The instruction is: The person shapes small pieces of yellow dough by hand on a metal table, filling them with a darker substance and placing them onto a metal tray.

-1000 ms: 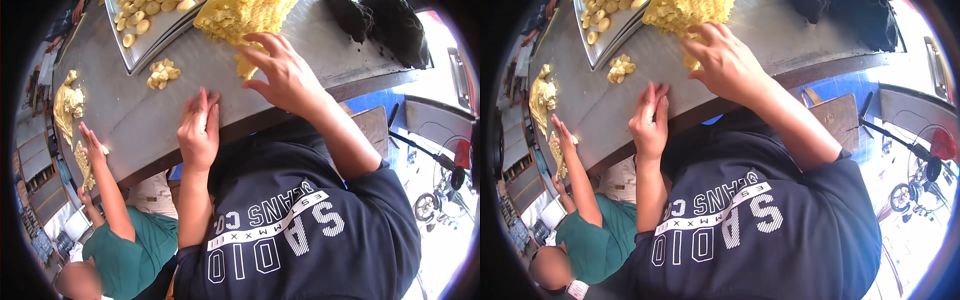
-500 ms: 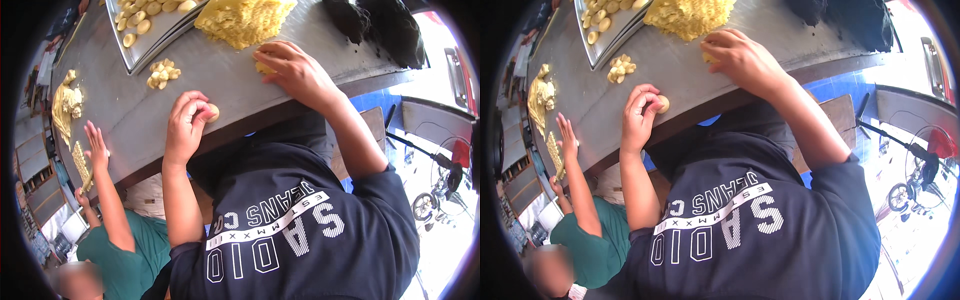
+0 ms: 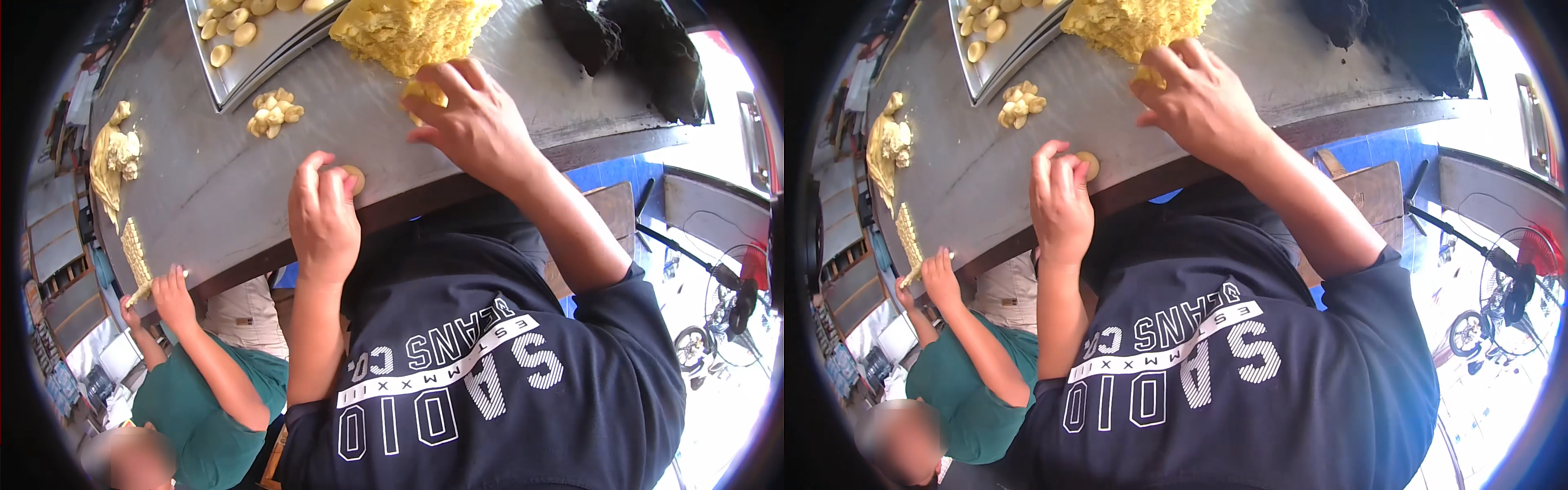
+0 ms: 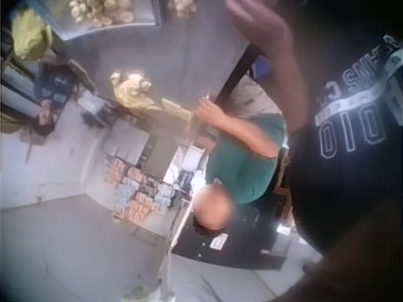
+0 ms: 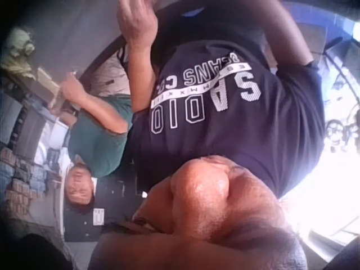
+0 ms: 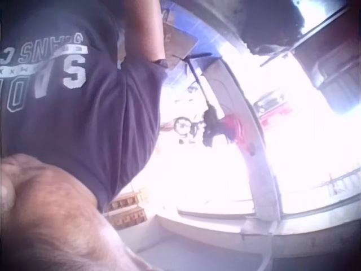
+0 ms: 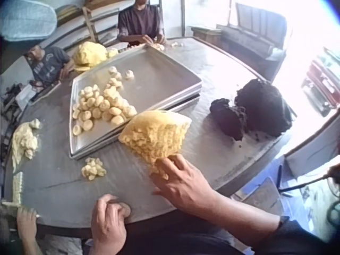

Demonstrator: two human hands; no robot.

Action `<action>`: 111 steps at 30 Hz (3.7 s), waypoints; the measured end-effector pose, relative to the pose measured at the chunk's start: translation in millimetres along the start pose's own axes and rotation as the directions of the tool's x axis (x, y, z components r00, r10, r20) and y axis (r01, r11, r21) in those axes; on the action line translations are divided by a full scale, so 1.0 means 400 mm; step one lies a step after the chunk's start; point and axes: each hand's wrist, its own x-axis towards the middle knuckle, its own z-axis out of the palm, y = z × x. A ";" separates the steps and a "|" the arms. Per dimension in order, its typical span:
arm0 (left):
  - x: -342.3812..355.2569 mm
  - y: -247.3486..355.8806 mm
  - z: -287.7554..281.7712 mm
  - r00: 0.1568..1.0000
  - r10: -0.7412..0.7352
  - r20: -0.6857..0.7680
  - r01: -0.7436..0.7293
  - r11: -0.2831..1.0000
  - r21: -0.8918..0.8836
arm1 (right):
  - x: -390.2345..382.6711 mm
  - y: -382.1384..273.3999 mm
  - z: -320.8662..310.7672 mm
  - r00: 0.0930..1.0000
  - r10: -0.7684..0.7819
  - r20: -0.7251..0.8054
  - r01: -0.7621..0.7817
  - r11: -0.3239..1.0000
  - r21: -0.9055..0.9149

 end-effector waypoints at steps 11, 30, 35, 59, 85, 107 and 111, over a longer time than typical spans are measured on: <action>0.158 0.014 0.015 0.961 -0.021 0.275 -0.080 0.933 0.350 | 0.027 -0.028 0.011 0.998 -0.029 0.059 0.030 0.999 -0.019; 0.178 -0.359 -0.019 0.972 -0.139 -0.187 0.200 0.911 0.362 | -0.049 0.030 -0.033 0.997 0.035 -0.070 -0.030 0.996 0.079; 0.188 -0.296 -0.016 0.893 -0.239 -0.382 0.354 0.896 0.267 | -0.069 0.019 -0.031 1.000 -0.015 -0.003 0.016 0.970 0.243; 0.013 -0.072 -0.047 0.970 0.242 -0.010 -0.241 0.970 0.011 | -0.043 0.011 -0.031 0.994 0.086 0.072 -0.095 0.985 0.141; 0.254 -0.055 0.132 0.789 0.562 -0.250 -0.514 0.826 0.232 | -0.037 -0.003 -0.024 0.993 0.119 -0.016 -0.115 0.981 0.159; -0.026 -0.078 -0.005 0.960 -0.268 -0.087 0.245 0.946 -0.210 | -0.041 -0.062 -0.064 0.996 0.027 0.081 -0.038 0.990 0.137; -0.014 -0.026 0.002 0.895 -0.442 0.065 0.326 0.546 -0.772 | -0.035 -0.098 -0.048 0.986 0.041 0.162 -0.096 0.933 0.347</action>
